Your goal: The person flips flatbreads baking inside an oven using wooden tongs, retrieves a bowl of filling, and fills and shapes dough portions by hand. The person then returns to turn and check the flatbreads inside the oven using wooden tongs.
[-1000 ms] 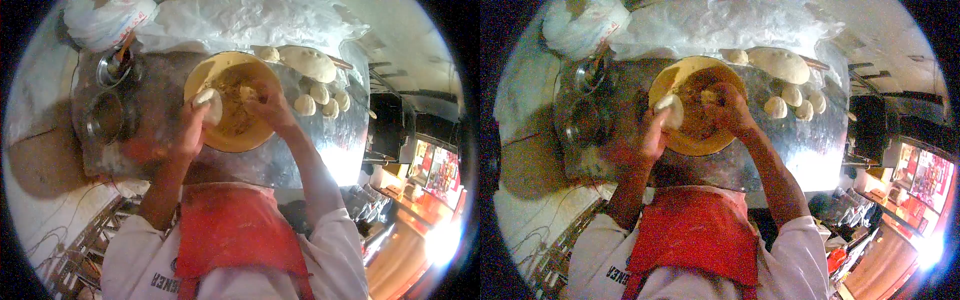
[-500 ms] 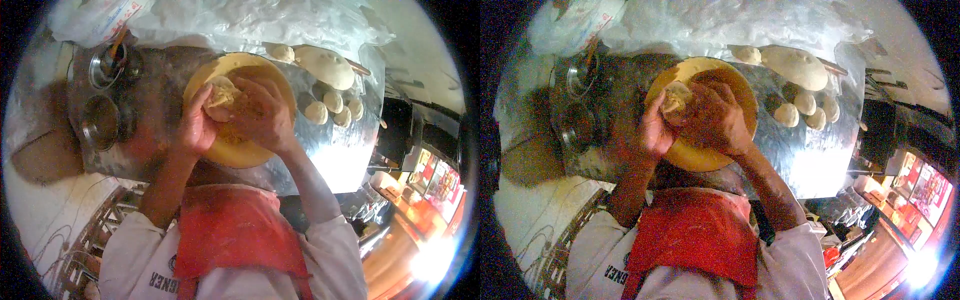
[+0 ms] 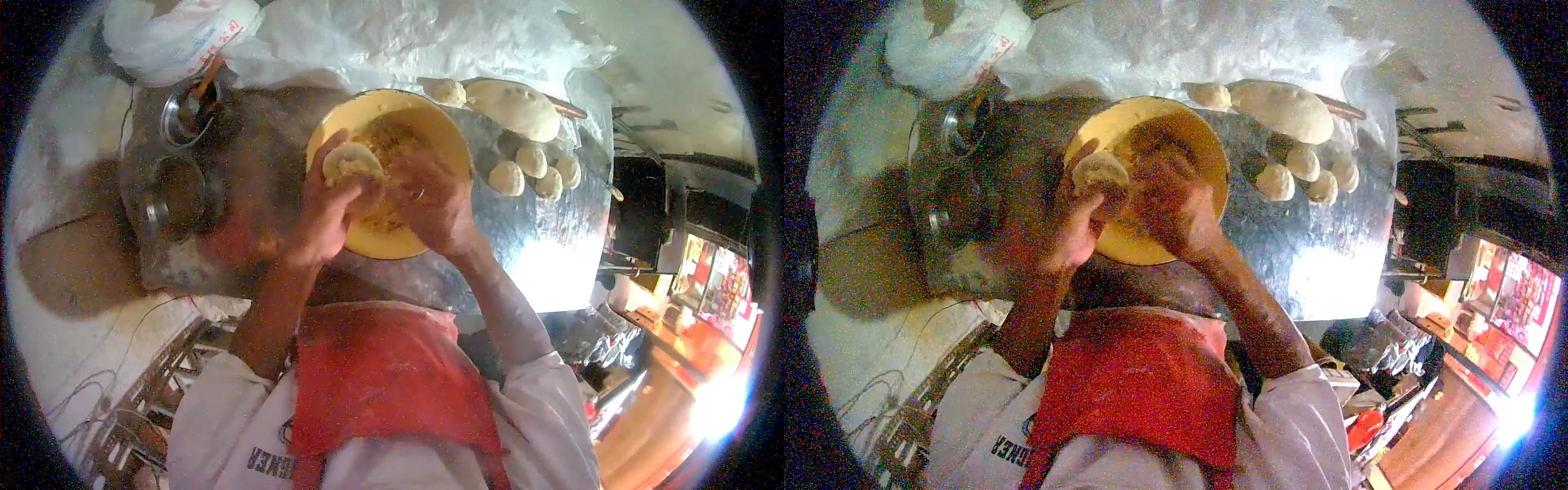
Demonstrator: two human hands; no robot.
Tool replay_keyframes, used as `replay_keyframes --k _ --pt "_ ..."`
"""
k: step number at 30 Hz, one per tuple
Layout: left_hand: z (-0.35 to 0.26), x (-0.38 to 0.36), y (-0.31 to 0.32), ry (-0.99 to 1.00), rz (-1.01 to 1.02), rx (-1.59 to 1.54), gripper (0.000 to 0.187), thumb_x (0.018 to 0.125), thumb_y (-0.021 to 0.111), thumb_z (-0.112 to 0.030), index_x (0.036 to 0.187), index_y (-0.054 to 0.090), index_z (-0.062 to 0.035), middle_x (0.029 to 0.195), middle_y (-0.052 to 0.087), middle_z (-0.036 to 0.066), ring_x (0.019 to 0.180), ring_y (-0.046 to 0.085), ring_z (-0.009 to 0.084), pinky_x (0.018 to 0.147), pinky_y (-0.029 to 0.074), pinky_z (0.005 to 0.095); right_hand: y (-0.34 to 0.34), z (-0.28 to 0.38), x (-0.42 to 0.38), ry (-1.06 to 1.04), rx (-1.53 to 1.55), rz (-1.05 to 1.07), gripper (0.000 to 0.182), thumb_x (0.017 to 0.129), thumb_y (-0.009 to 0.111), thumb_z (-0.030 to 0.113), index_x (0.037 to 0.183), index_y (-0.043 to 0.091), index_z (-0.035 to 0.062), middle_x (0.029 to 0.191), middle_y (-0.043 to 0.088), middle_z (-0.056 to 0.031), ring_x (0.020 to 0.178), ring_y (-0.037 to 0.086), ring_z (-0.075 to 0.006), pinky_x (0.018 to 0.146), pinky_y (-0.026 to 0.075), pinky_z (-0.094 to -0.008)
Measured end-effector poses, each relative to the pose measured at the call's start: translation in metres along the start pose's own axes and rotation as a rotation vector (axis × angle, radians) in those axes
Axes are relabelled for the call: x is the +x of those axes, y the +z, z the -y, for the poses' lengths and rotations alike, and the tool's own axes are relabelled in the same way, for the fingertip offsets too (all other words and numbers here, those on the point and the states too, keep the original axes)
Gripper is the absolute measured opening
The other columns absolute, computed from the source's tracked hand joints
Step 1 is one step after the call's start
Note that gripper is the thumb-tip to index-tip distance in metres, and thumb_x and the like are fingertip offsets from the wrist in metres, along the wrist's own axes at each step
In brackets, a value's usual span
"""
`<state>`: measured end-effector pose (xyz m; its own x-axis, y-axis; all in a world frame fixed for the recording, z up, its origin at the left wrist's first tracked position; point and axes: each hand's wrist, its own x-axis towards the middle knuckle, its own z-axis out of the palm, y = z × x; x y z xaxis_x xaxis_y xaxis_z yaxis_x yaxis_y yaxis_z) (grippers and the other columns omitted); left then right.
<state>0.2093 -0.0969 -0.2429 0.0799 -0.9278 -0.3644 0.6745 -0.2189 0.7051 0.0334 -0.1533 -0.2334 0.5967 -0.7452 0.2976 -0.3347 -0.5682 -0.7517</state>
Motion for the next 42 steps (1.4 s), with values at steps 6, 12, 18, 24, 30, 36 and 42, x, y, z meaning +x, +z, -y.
replay_keyframes --k 6,12,18,24,30,36,42 --pt "-0.012 -0.018 -0.014 -0.196 0.009 -0.376 0.043 0.097 0.056 -0.033 0.129 0.049 -0.0058 0.120 0.059 0.008 0.109 0.060 0.0219 0.091 0.052 0.0344 0.012 -0.015 -0.027 0.115 -0.216 0.025 0.054 0.081 0.067 0.025 0.131 0.054 0.0084 0.144 0.045 -0.0140 0.128 0.046 -0.0351 0.111 0.033 -0.0481" --pt "0.003 -0.037 -0.012 -0.362 0.078 -0.320 0.033 0.098 0.052 -0.027 0.123 0.054 -0.0056 0.111 0.064 0.007 0.098 0.065 0.0179 0.078 0.057 0.0310 0.026 0.036 -0.041 -0.159 -0.248 0.047 0.057 0.079 0.067 0.030 0.131 0.054 0.0104 0.132 0.054 -0.0157 0.122 0.050 -0.0375 0.105 0.035 -0.0543" --pt "0.007 -0.057 0.017 -0.250 0.036 -0.066 0.030 0.097 0.051 -0.022 0.123 0.055 -0.0066 0.115 0.062 0.005 0.102 0.063 0.0153 0.075 0.057 0.0302 0.017 0.035 -0.041 -0.173 -0.363 -0.176 0.044 0.072 0.072 0.028 0.111 0.064 0.0099 0.117 0.058 -0.0177 0.111 0.053 -0.0392 0.095 0.042 -0.0504" --pt "0.016 -0.058 0.016 -0.191 0.064 -0.172 0.043 0.093 0.058 -0.026 0.130 0.050 -0.0047 0.122 0.059 0.005 0.115 0.054 0.0173 0.099 0.044 0.0344 0.018 0.041 -0.026 0.097 0.133 -0.431 0.025 0.078 0.074 0.009 0.100 0.063 0.0049 0.118 0.056 -0.0167 0.111 0.054 -0.0319 0.092 0.047 -0.0405" --pt "0.017 -0.053 0.041 0.161 0.156 0.532 0.049 0.093 0.060 -0.031 0.131 0.049 -0.0017 0.118 0.058 0.009 0.111 0.054 0.0177 0.095 0.043 0.0329 0.028 0.051 -0.022 0.493 0.813 -0.552 0.017 0.090 0.067 0.014 0.102 0.062 0.0025 0.107 0.062 -0.0077 0.095 0.059 -0.0158 0.085 0.050 -0.0307" --pt "0.033 -0.038 0.029 0.006 -0.010 -0.004 0.042 0.097 0.050 -0.037 0.129 0.054 -0.0098 0.120 0.062 0.007 0.110 0.060 0.0211 0.093 0.050 0.0355 0.032 0.043 -0.034 0.138 0.438 -0.514 0.027 0.094 0.060 0.015 0.118 0.058 0.0028 0.121 0.057 -0.0113 0.112 0.055 -0.0195 0.095 0.046 -0.0337" --pt "0.018 -0.035 0.059 0.113 -0.058 0.304 0.031 0.100 0.046 -0.022 0.120 0.059 -0.0039 0.121 0.059 0.006 0.113 0.054 0.0167 0.098 0.043 0.0320 0.011 0.053 -0.023 0.545 1.133 -0.510 0.034 0.097 0.056 0.022 0.124 0.051 0.0022 0.123 0.057 -0.0112 0.120 0.051 -0.0216 0.101 0.041 -0.0361"
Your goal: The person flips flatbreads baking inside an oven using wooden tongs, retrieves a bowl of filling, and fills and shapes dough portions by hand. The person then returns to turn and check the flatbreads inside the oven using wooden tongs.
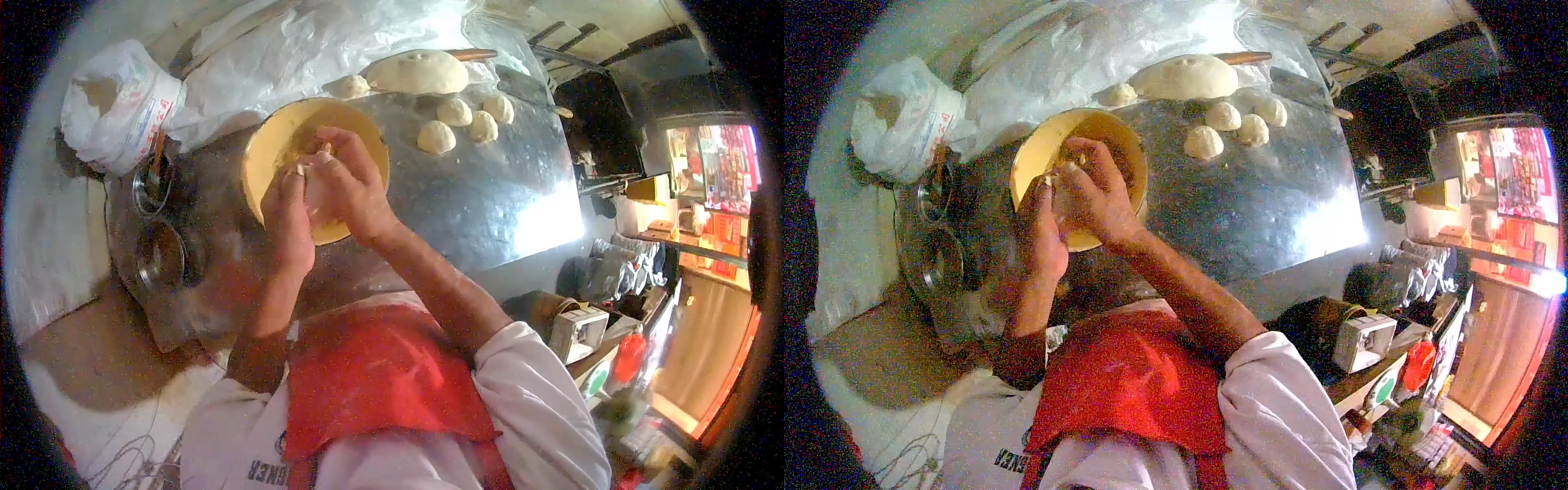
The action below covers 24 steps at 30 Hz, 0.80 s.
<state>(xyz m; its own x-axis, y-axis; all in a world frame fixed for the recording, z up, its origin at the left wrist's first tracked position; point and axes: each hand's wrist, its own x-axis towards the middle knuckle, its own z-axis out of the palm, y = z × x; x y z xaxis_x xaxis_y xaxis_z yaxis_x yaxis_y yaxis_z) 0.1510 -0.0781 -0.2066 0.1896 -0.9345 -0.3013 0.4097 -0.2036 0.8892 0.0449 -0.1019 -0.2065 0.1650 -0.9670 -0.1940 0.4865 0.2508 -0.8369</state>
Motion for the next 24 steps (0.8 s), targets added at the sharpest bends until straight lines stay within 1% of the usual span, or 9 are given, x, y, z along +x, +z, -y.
replay_keyframes --k 2,9,13,17,18,19,20,23,24 --pt "-0.002 0.004 -0.005 0.288 0.185 0.361 0.033 0.101 0.043 -0.021 0.124 0.057 -0.0011 0.135 0.052 0.012 0.121 0.050 0.0217 0.106 0.035 0.0337 -0.004 0.005 0.001 0.058 0.051 0.017 0.035 0.098 0.054 0.025 0.125 0.051 0.0018 0.123 0.056 -0.0107 0.117 0.053 -0.0209 0.099 0.043 -0.0350" --pt "-0.019 -0.001 0.019 0.495 0.629 0.472 0.046 0.099 0.050 -0.030 0.134 0.049 -0.0006 0.153 0.030 0.017 0.140 0.033 0.0298 0.114 0.026 0.0419 -0.017 0.042 -0.022 0.091 -0.350 0.128 0.043 0.102 0.045 0.038 0.116 0.059 0.0005 0.097 0.063 -0.0053 0.089 0.058 -0.0119 0.078 0.048 -0.0264" --pt "0.026 0.017 0.018 0.503 0.471 0.315 0.041 0.099 0.052 -0.027 0.129 0.054 0.0004 0.135 0.053 0.019 0.125 0.052 0.0319 0.107 0.038 0.0412 -0.023 0.035 -0.017 -0.031 -0.527 0.023 0.041 0.103 0.044 0.038 0.100 0.059 0.0001 0.082 0.061 -0.0040 0.077 0.056 -0.0097 0.066 0.047 -0.0264" --pt "0.024 0.025 0.049 0.778 0.294 0.410 0.037 0.101 0.047 -0.023 0.127 0.057 0.0009 0.127 0.060 0.018 0.119 0.056 0.0316 0.101 0.041 0.0394 -0.030 0.051 0.009 -0.180 -0.683 -0.097 0.037 0.101 0.047 0.033 0.100 0.061 -0.0011 0.083 0.064 -0.0219 0.072 0.062 -0.0269 0.067 0.050 -0.0392" --pt "0.002 0.026 0.052 0.265 0.370 0.407 0.044 0.102 0.044 -0.031 0.132 0.053 0.0000 0.130 0.057 0.018 0.124 0.051 0.0319 0.105 0.037 0.0393 -0.031 0.071 0.019 -0.160 -0.718 -0.046 0.039 0.101 0.046 0.035 0.101 0.061 -0.0014 0.083 0.064 -0.0223 0.073 0.063 -0.0277 0.068 0.050 -0.0395" --pt "-0.005 0.035 0.061 0.348 0.525 0.173 0.058 0.101 0.042 -0.046 0.139 0.047 -0.0016 0.140 0.048 0.018 0.133 0.042 0.0308 0.109 0.032 0.0415 -0.036 0.087 0.032 -0.143 -0.782 0.041 0.039 0.101 0.047 0.035 0.102 0.061 -0.0013 0.084 0.064 -0.0231 0.074 0.063 -0.0276 0.070 0.050 -0.0407" --pt "-0.015 0.047 0.060 0.486 0.526 0.283 0.071 0.097 0.041 -0.055 0.144 0.036 -0.0022 0.147 0.037 0.017 0.137 0.036 0.0299 0.111 0.029 0.0426 -0.041 0.092 0.043 -0.275 -0.785 0.017 0.044 0.103 0.040 0.040 0.104 0.060 0.0014 0.089 0.061 -0.0067 0.077 0.056 -0.0166 0.068 0.049 -0.0322" --pt "-0.056 0.068 0.033 0.673 0.319 0.569 0.081 0.093 0.056 -0.049 0.151 0.022 -0.0031 0.153 0.026 0.017 0.143 0.024 0.0295 0.114 0.024 0.0433 -0.007 0.164 0.038 -0.559 -0.565 0.016 0.032 0.094 0.062 0.028 0.099 0.061 -0.0030 0.085 0.065 -0.0137 0.081 0.062 -0.0229 0.073 0.050 -0.0351" --pt "-0.061 0.070 0.013 0.640 0.195 0.834 0.080 0.091 0.060 -0.041 0.150 0.021 -0.0023 0.152 0.028 0.018 0.142 0.025 0.0300 0.114 0.025 0.0428 -0.018 0.165 0.045 -0.906 -0.914 -0.071 0.027 0.090 0.065 0.023 0.101 0.061 -0.0013 0.092 0.065 -0.0132 0.085 0.062 -0.0256 0.077 0.050 -0.0378"
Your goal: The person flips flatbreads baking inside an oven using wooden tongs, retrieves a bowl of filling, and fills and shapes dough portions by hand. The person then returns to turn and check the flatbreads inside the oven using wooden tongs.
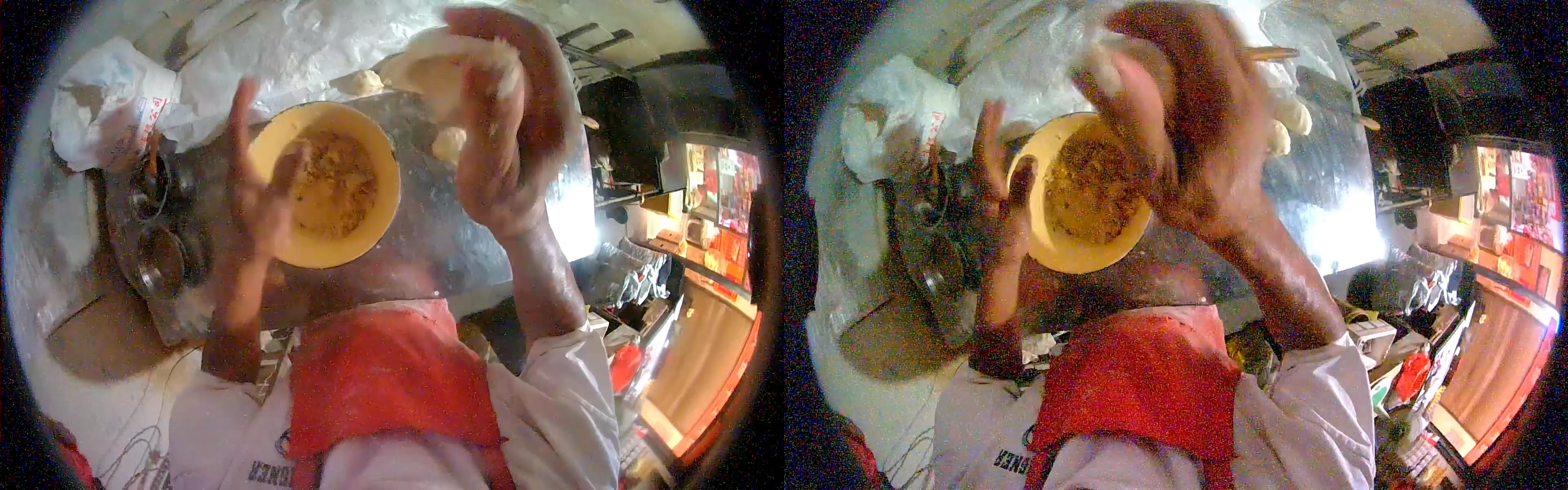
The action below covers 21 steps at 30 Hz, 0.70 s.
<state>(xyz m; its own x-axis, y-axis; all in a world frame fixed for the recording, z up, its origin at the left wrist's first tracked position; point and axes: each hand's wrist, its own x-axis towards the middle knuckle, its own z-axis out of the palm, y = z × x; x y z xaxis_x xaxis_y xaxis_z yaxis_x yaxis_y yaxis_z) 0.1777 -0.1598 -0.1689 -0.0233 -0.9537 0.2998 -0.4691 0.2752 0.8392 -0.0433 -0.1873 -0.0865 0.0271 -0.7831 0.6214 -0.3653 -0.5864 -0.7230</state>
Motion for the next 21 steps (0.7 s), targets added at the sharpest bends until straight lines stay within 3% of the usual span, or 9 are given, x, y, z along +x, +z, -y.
replay_keyframes --k 2,3,5,6,9,13,15,16,21 --pt "0.049 -0.026 -0.026 -0.168 -0.040 0.295 0.079 0.090 0.065 -0.028 0.150 0.021 -0.0013 0.149 0.032 0.021 0.139 0.030 0.0316 0.114 0.026 0.0420 0.002 -0.050 -0.026 -0.475 -0.460 -0.190 0.029 0.079 0.070 0.014 0.105 0.063 0.0025 0.110 0.062 -0.0115 0.099 0.058 -0.0352 0.086 0.047 -0.0477" --pt "0.090 -0.047 -0.029 -0.249 -0.074 0.315 0.078 0.089 0.065 -0.024 0.150 0.022 -0.0012 0.147 0.035 0.023 0.137 0.034 0.0329 0.114 0.027 0.0417 0.008 -0.091 -0.060 -0.425 -0.501 -0.152 0.036 0.076 0.071 0.013 0.110 0.063 0.0057 0.117 0.059 -0.0121 0.104 0.057 -0.0369 0.090 0.044 -0.0539" --pt "0.132 -0.096 -0.034 -0.358 -0.054 0.528 0.071 0.088 0.065 -0.017 0.147 0.028 -0.0019 0.140 0.045 0.023 0.129 0.044 0.0326 0.111 0.032 0.0401 0.016 -0.169 -0.124 -0.337 -0.839 0.400 0.045 0.080 0.063 0.015 0.125 0.058 0.0115 0.124 0.057 -0.0150 0.113 0.053 -0.0360 0.097 0.039 -0.0567" --pt "0.137 -0.123 -0.033 -0.681 -0.041 0.078 0.066 0.088 0.065 -0.016 0.144 0.033 -0.0018 0.136 0.049 0.021 0.125 0.049 0.0306 0.105 0.038 0.0396 0.017 -0.180 -0.150 -0.281 -0.977 0.711 0.048 0.082 0.060 0.015 0.130 0.055 0.0134 0.127 0.056 -0.0159 0.116 0.052 -0.0358 0.099 0.037 -0.0578" --pt "0.102 -0.132 -0.039 -1.282 0.036 -0.669 0.049 0.089 0.062 -0.018 0.133 0.046 -0.0023 0.124 0.059 0.013 0.112 0.059 0.0235 0.083 0.052 0.0374 0.025 -0.172 -0.171 -0.130 -0.673 0.705 0.047 0.086 0.054 0.015 0.133 0.053 0.0132 0.129 0.054 -0.0167 0.119 0.050 -0.0353 0.103 0.034 -0.0583" --pt "0.237 -0.236 -0.025 -0.768 0.532 -0.300 0.045 0.092 0.057 -0.023 0.130 0.048 -0.0028 0.122 0.060 0.010 0.107 0.061 0.0228 0.073 0.054 0.0384 0.028 -0.160 -0.170 0.176 -0.532 0.586 0.045 0.085 0.058 0.014 0.130 0.055 0.0113 0.129 0.054 -0.0175 0.117 0.051 -0.0365 0.103 0.036 -0.0542" --pt "0.205 -0.208 -0.021 -1.032 0.075 -1.562 0.043 0.093 0.053 -0.021 0.132 0.047 -0.0039 0.124 0.059 0.010 0.111 0.059 0.0232 0.084 0.054 0.0379 0.028 -0.163 -0.169 0.272 -0.485 0.550 0.045 0.084 0.061 0.013 0.129 0.055 0.0104 0.127 0.055 -0.0181 0.116 0.052 -0.0371 0.101 0.038 -0.0520" --pt "0.127 -0.146 -0.021 -1.195 -0.290 -1.241 0.040 0.094 0.050 -0.018 0.131 0.047 -0.0043 0.126 0.058 0.011 0.114 0.058 0.0238 0.095 0.052 0.0379 0.024 -0.163 -0.166 0.318 -0.448 0.514 0.042 0.083 0.063 0.010 0.125 0.057 0.0086 0.126 0.056 -0.0182 0.115 0.053 -0.0385 0.099 0.041 -0.0492" --pt "0.105 0.000 -0.053 -0.693 -0.128 -1.283 0.057 0.099 0.052 -0.037 0.140 0.035 -0.0010 0.135 0.051 0.015 0.116 0.057 0.0291 0.096 0.053 0.0424 0.000 -0.186 -0.150 0.341 -0.427 0.374 0.036 0.081 0.066 0.006 0.117 0.060 0.0056 0.121 0.058 -0.0197 0.113 0.055 -0.0394 0.096 0.046 -0.0446"
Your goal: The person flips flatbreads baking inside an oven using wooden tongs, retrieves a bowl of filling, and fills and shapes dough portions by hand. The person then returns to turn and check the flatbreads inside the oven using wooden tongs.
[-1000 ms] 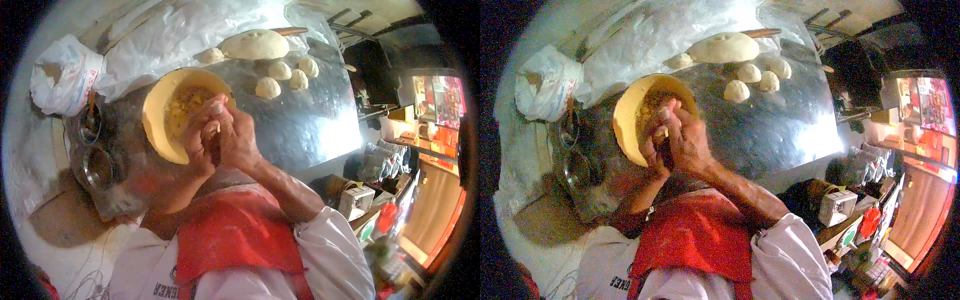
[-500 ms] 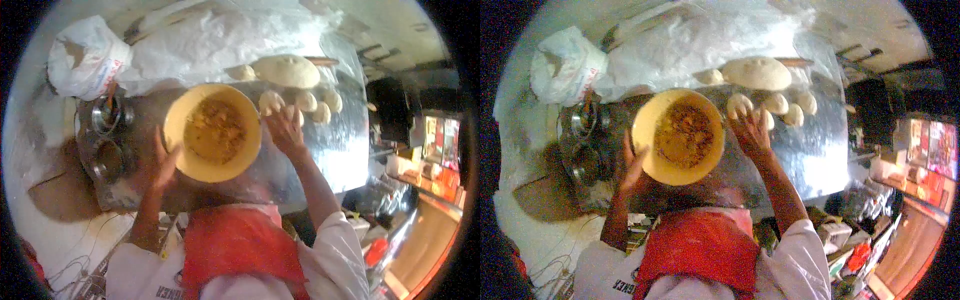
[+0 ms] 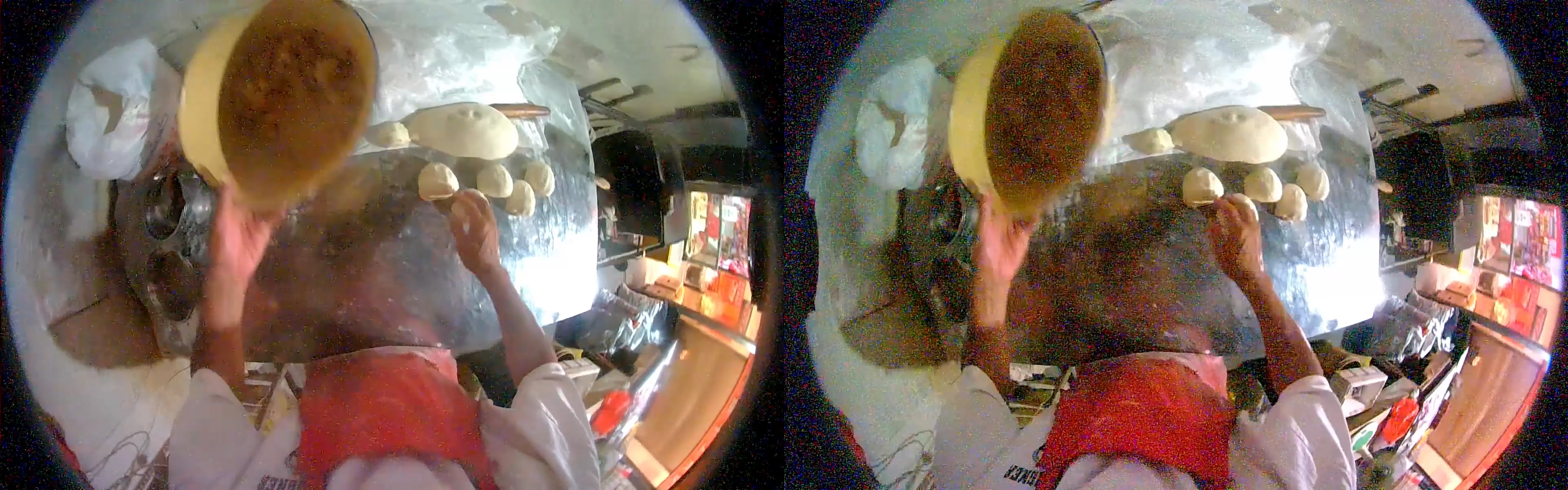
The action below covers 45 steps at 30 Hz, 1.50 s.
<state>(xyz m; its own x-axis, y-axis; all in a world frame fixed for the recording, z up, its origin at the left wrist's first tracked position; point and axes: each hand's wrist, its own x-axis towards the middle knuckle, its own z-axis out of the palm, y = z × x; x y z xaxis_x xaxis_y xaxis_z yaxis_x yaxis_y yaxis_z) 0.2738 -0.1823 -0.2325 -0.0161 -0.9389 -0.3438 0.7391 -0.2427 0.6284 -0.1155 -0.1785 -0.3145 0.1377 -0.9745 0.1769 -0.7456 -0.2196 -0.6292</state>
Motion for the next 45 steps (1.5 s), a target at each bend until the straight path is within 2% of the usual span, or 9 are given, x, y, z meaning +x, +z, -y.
replay_keyframes --k 11,16,21,24,28,30,35,37,45 --pt "0.175 0.058 0.096 0.175 0.563 1.402 0.045 0.091 0.063 -0.022 0.132 0.053 -0.0083 0.131 0.056 0.015 0.118 0.056 0.0303 0.102 0.044 0.0417 -0.056 -0.159 -0.005 0.512 -0.154 -0.411 0.036 0.089 0.068 0.025 0.115 0.061 0.0021 0.116 0.061 -0.0192 0.105 0.058 -0.0337 0.089 0.048 -0.0416" --pt "0.250 0.118 0.107 0.813 0.741 1.865 0.036 0.083 0.067 -0.019 0.118 0.061 -0.0111 0.128 0.056 0.011 0.122 0.051 0.0331 0.097 0.045 0.0468 -0.061 -0.117 0.009 0.797 0.101 -0.129 0.041 0.088 0.064 0.023 0.122 0.055 0.0003 0.117 0.059 -0.0143 0.107 0.057 -0.0245 0.092 0.046 -0.0356" --pt "0.232 0.121 0.056 0.743 0.795 2.072 0.030 0.082 0.067 -0.020 0.112 0.064 -0.0132 0.122 0.057 0.011 0.116 0.052 0.0303 0.097 0.042 0.0503 -0.065 -0.099 0.007 0.711 0.201 -0.252 0.052 0.084 0.068 0.021 0.126 0.047 -0.0006 0.112 0.059 -0.0156 0.099 0.059 -0.0215 0.083 0.049 -0.0343" --pt "0.194 0.089 0.031 0.497 0.726 2.196 0.044 0.084 0.065 -0.024 0.126 0.058 -0.0105 0.129 0.056 0.014 0.123 0.049 0.0327 0.105 0.037 0.0486 -0.079 -0.062 -0.011 0.915 0.993 -0.238 0.048 0.085 0.064 0.017 0.126 0.048 -0.0004 0.108 0.059 -0.0126 0.094 0.059 -0.0216 0.078 0.051 -0.0337" --pt "0.158 0.026 0.076 0.622 0.613 1.936 0.061 0.088 0.067 -0.028 0.142 0.043 -0.0103 0.134 0.054 0.014 0.126 0.048 0.0313 0.106 0.037 0.0429 -0.057 0.011 -0.035 0.558 0.884 -0.004 0.034 0.095 0.053 0.027 0.117 0.058 0.0018 0.103 0.062 -0.0088 0.088 0.061 -0.0206 0.072 0.052 -0.0354" --pt "0.170 -0.007 0.097 0.214 0.523 0.935 0.060 0.089 0.067 -0.030 0.139 0.043 -0.0102 0.129 0.056 0.011 0.122 0.051 0.0257 0.103 0.041 0.0384 -0.062 0.061 -0.027 0.934 1.293 0.169 0.039 0.098 0.050 0.037 0.116 0.059 0.0031 0.098 0.063 -0.0096 0.081 0.062 -0.0211 0.066 0.052 -0.0349" --pt "0.145 -0.057 0.115 -0.060 0.408 0.422 0.039 0.092 0.066 -0.029 0.123 0.048 -0.0122 0.114 0.057 0.003 0.107 0.054 0.0131 0.092 0.046 0.0322 -0.066 0.105 -0.060 0.686 1.250 0.316 0.051 0.100 0.044 0.045 0.117 0.057 -0.0009 0.096 0.063 -0.0103 0.083 0.063 -0.0189 0.069 0.053 -0.0329" --pt "0.139 -0.075 0.115 -0.042 0.225 0.325 0.026 0.092 0.066 -0.024 0.109 0.048 -0.0128 0.105 0.056 0.000 0.096 0.055 0.0100 0.083 0.049 0.0282 -0.058 0.119 -0.080 0.416 0.835 -0.206 0.036 0.093 0.064 0.028 0.115 0.060 -0.0005 0.102 0.064 -0.0082 0.090 0.062 -0.0189 0.075 0.053 -0.0300" --pt "0.131 -0.131 0.119 -0.037 0.303 0.319 0.031 0.094 0.062 -0.020 0.120 0.049 -0.0099 0.105 0.058 0.002 0.097 0.056 0.0100 0.087 0.047 0.0265 -0.051 0.172 -0.112 0.023 0.284 -0.459 0.046 0.078 0.076 0.010 0.122 0.062 0.0094 0.115 0.060 -0.0157 0.103 0.061 -0.0316 0.086 0.052 -0.0388"
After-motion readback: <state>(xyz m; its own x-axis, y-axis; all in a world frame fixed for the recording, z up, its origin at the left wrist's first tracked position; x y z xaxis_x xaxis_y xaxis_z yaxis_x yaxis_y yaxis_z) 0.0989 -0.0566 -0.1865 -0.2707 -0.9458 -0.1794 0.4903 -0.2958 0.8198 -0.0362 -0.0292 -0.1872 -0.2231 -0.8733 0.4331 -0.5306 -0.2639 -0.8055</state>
